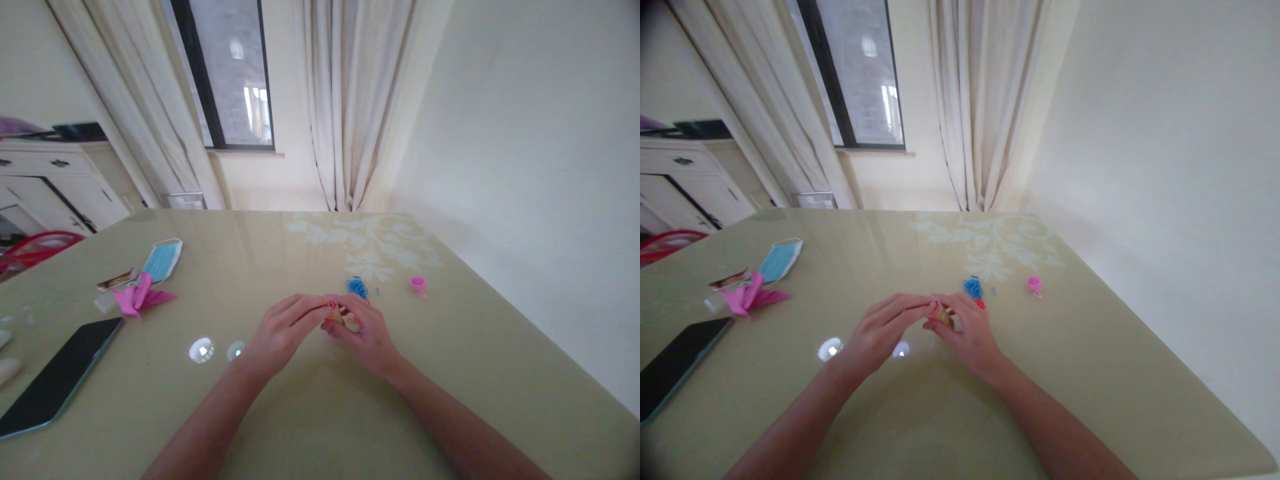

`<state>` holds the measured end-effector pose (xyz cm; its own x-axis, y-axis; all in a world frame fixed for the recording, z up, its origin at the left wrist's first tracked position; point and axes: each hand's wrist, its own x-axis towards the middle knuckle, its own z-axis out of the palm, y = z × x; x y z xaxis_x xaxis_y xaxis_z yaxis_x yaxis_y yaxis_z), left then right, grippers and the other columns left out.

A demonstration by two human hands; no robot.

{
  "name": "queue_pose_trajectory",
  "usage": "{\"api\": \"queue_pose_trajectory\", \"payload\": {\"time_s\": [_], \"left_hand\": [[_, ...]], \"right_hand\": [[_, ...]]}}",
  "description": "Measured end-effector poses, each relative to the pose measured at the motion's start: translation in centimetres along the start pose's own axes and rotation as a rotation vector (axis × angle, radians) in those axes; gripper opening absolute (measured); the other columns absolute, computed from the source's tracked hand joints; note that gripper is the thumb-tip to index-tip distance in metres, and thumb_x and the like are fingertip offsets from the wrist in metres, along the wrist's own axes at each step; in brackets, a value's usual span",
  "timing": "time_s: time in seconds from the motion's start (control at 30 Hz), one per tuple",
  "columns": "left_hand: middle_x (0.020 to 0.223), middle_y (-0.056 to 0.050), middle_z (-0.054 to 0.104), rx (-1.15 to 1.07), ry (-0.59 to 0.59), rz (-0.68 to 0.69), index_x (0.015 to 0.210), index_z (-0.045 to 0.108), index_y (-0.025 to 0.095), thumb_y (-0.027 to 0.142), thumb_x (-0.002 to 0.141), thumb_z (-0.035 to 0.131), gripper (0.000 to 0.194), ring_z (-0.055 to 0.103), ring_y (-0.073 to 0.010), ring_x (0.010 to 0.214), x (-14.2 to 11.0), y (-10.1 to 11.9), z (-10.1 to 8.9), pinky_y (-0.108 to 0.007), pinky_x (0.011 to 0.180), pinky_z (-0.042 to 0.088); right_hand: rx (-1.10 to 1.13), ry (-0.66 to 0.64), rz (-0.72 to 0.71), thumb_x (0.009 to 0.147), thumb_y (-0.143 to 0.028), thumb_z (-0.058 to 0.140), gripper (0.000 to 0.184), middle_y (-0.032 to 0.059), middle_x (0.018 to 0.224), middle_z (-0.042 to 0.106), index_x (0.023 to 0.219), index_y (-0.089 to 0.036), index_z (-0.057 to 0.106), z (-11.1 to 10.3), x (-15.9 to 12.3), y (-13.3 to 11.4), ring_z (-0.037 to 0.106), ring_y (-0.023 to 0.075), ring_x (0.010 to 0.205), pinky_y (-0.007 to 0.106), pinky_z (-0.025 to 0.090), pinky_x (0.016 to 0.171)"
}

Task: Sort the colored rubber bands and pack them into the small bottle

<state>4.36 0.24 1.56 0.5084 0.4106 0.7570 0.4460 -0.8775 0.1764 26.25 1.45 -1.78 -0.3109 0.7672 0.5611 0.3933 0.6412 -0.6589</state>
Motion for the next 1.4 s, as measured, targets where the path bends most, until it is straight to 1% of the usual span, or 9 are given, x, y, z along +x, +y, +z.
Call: {"api": "queue_pose_trajectory", "payload": {"time_s": [0.27, 0.57, 0.73, 0.93, 1.07, 1.17, 1.23, 1.3, 1.4], "left_hand": [[0.12, -0.013, 0.08, 0.1, 0.027, 0.008, 0.125, 0.068, 0.016, 0.014, 0.107, 0.05, 0.026, 0.074, -0.0204, 0.116, 0.1, 0.0, 0.0, -0.036, 0.099, 0.061], [0.131, -0.016, 0.076, 0.216, -0.054, 0.064, 0.134, 0.062, 0.013, 0.017, 0.108, 0.047, 0.03, 0.072, -0.022, 0.123, 0.6, 0.0, -0.1, -0.037, 0.1, 0.061], [0.142, -0.015, 0.07, 0.148, -0.067, -0.037, 0.132, 0.06, 0.016, 0.006, 0.103, 0.048, 0.033, 0.064, -0.0219, 0.133, 0.0, -0.4, 0.6, -0.04, 0.108, 0.057], [0.15, -0.013, 0.063, 0.098, -0.188, -0.112, 0.122, 0.065, 0.021, -0.001, 0.092, 0.048, 0.041, 0.064, -0.0246, 0.13, -0.5, -0.7, 1.4, -0.046, 0.108, 0.057], [0.15, -0.014, 0.062, 0.011, -0.08, -0.131, 0.13, 0.059, 0.021, -0.003, 0.094, 0.042, 0.047, 0.062, -0.0215, 0.134, -1.0, -0.6, 2.4, -0.042, 0.112, 0.055], [0.155, -0.017, 0.056, -0.057, 0.089, -0.148, 0.143, 0.05, 0.022, -0.001, 0.098, 0.043, 0.051, 0.054, -0.0232, 0.144, -1.4, -0.6, 3.4, -0.045, 0.115, 0.051], [0.152, -0.017, 0.057, -0.075, 0.198, -0.222, 0.145, 0.048, 0.023, 0.005, 0.1, 0.048, 0.048, 0.058, -0.0236, 0.139, -1.5, -0.8, 4.1, -0.045, 0.111, 0.054], [0.139, -0.015, 0.065, -0.077, 0.218, -0.312, 0.139, 0.053, 0.022, 0.011, 0.102, 0.051, 0.039, 0.069, -0.0197, 0.116, -1.5, -0.8, 4.9, -0.037, 0.097, 0.059], [0.109, -0.007, 0.073, -0.064, -0.018, -0.393, 0.125, 0.065, 0.022, 0.023, 0.103, 0.058, 0.023, 0.07, -0.0183, 0.095, -0.9, -0.5, 6.3, -0.035, 0.09, 0.059]], "right_hand": [[-0.037, 0.003, -0.017, 0.096, -0.053, 0.073, 0.039, 0.0071, 0.107, 0.079, 0.124, -0.025, 0.074, 0.0, 0.0, 0.1, 0.073, 0.0225, 0.093, 0.037, 0.059, 0.086], [-0.048, 0.03, -0.046, 0.095, -0.051, 0.074, 0.038, 0.0068, 0.103, 0.079, 0.122, -0.024, 0.073, 0.2, -0.1, 0.3, 0.073, 0.0223, 0.089, 0.037, 0.059, 0.084], [-0.03, 0.012, -0.023, 0.095, -0.053, 0.074, 0.04, 0.0077, 0.106, 0.078, 0.122, -0.024, 0.072, 0.1, -0.1, 0.2, 0.073, 0.0229, 0.093, 0.037, 0.059, 0.086], [-0.042, 0.034, -0.076, 0.095, -0.054, 0.073, 0.042, 0.0087, 0.106, 0.078, 0.123, -0.023, 0.071, 0.2, -0.1, 0.3, 0.073, 0.0237, 0.096, 0.038, 0.058, 0.087], [-0.047, 0.055, -0.132, 0.095, -0.051, 0.074, 0.04, 0.0083, 0.105, 0.078, 0.125, -0.024, 0.071, -0.5, 0.5, -0.2, 0.072, 0.0242, 0.097, 0.038, 0.057, 0.087], [-0.03, 0.104, -0.117, 0.093, -0.048, 0.079, 0.038, 0.0077, 0.108, 0.079, 0.124, -0.026, 0.073, -1.6, 1.3, 0.1, 0.072, 0.0243, 0.098, 0.038, 0.057, 0.089], [-0.005, 0.183, -0.047, 0.091, -0.048, 0.08, 0.037, 0.0083, 0.109, 0.079, 0.12, -0.025, 0.075, -2.6, 1.9, 1.0, 0.072, 0.0239, 0.095, 0.037, 0.058, 0.085], [0.048, 0.299, 0.051, 0.09, -0.049, 0.079, 0.037, 0.0094, 0.109, 0.079, 0.116, -0.023, 0.077, -3.6, 2.6, 2.3, 0.072, 0.023, 0.09, 0.036, 0.059, 0.079], [0.114, 0.441, 0.233, 0.084, -0.053, 0.081, 0.043, 0.0085, 0.099, 0.079, 0.112, -0.02, 0.077, -5.0, 3.4, 4.3, 0.071, 0.0216, 0.08, 0.033, 0.058, 0.07]]}}
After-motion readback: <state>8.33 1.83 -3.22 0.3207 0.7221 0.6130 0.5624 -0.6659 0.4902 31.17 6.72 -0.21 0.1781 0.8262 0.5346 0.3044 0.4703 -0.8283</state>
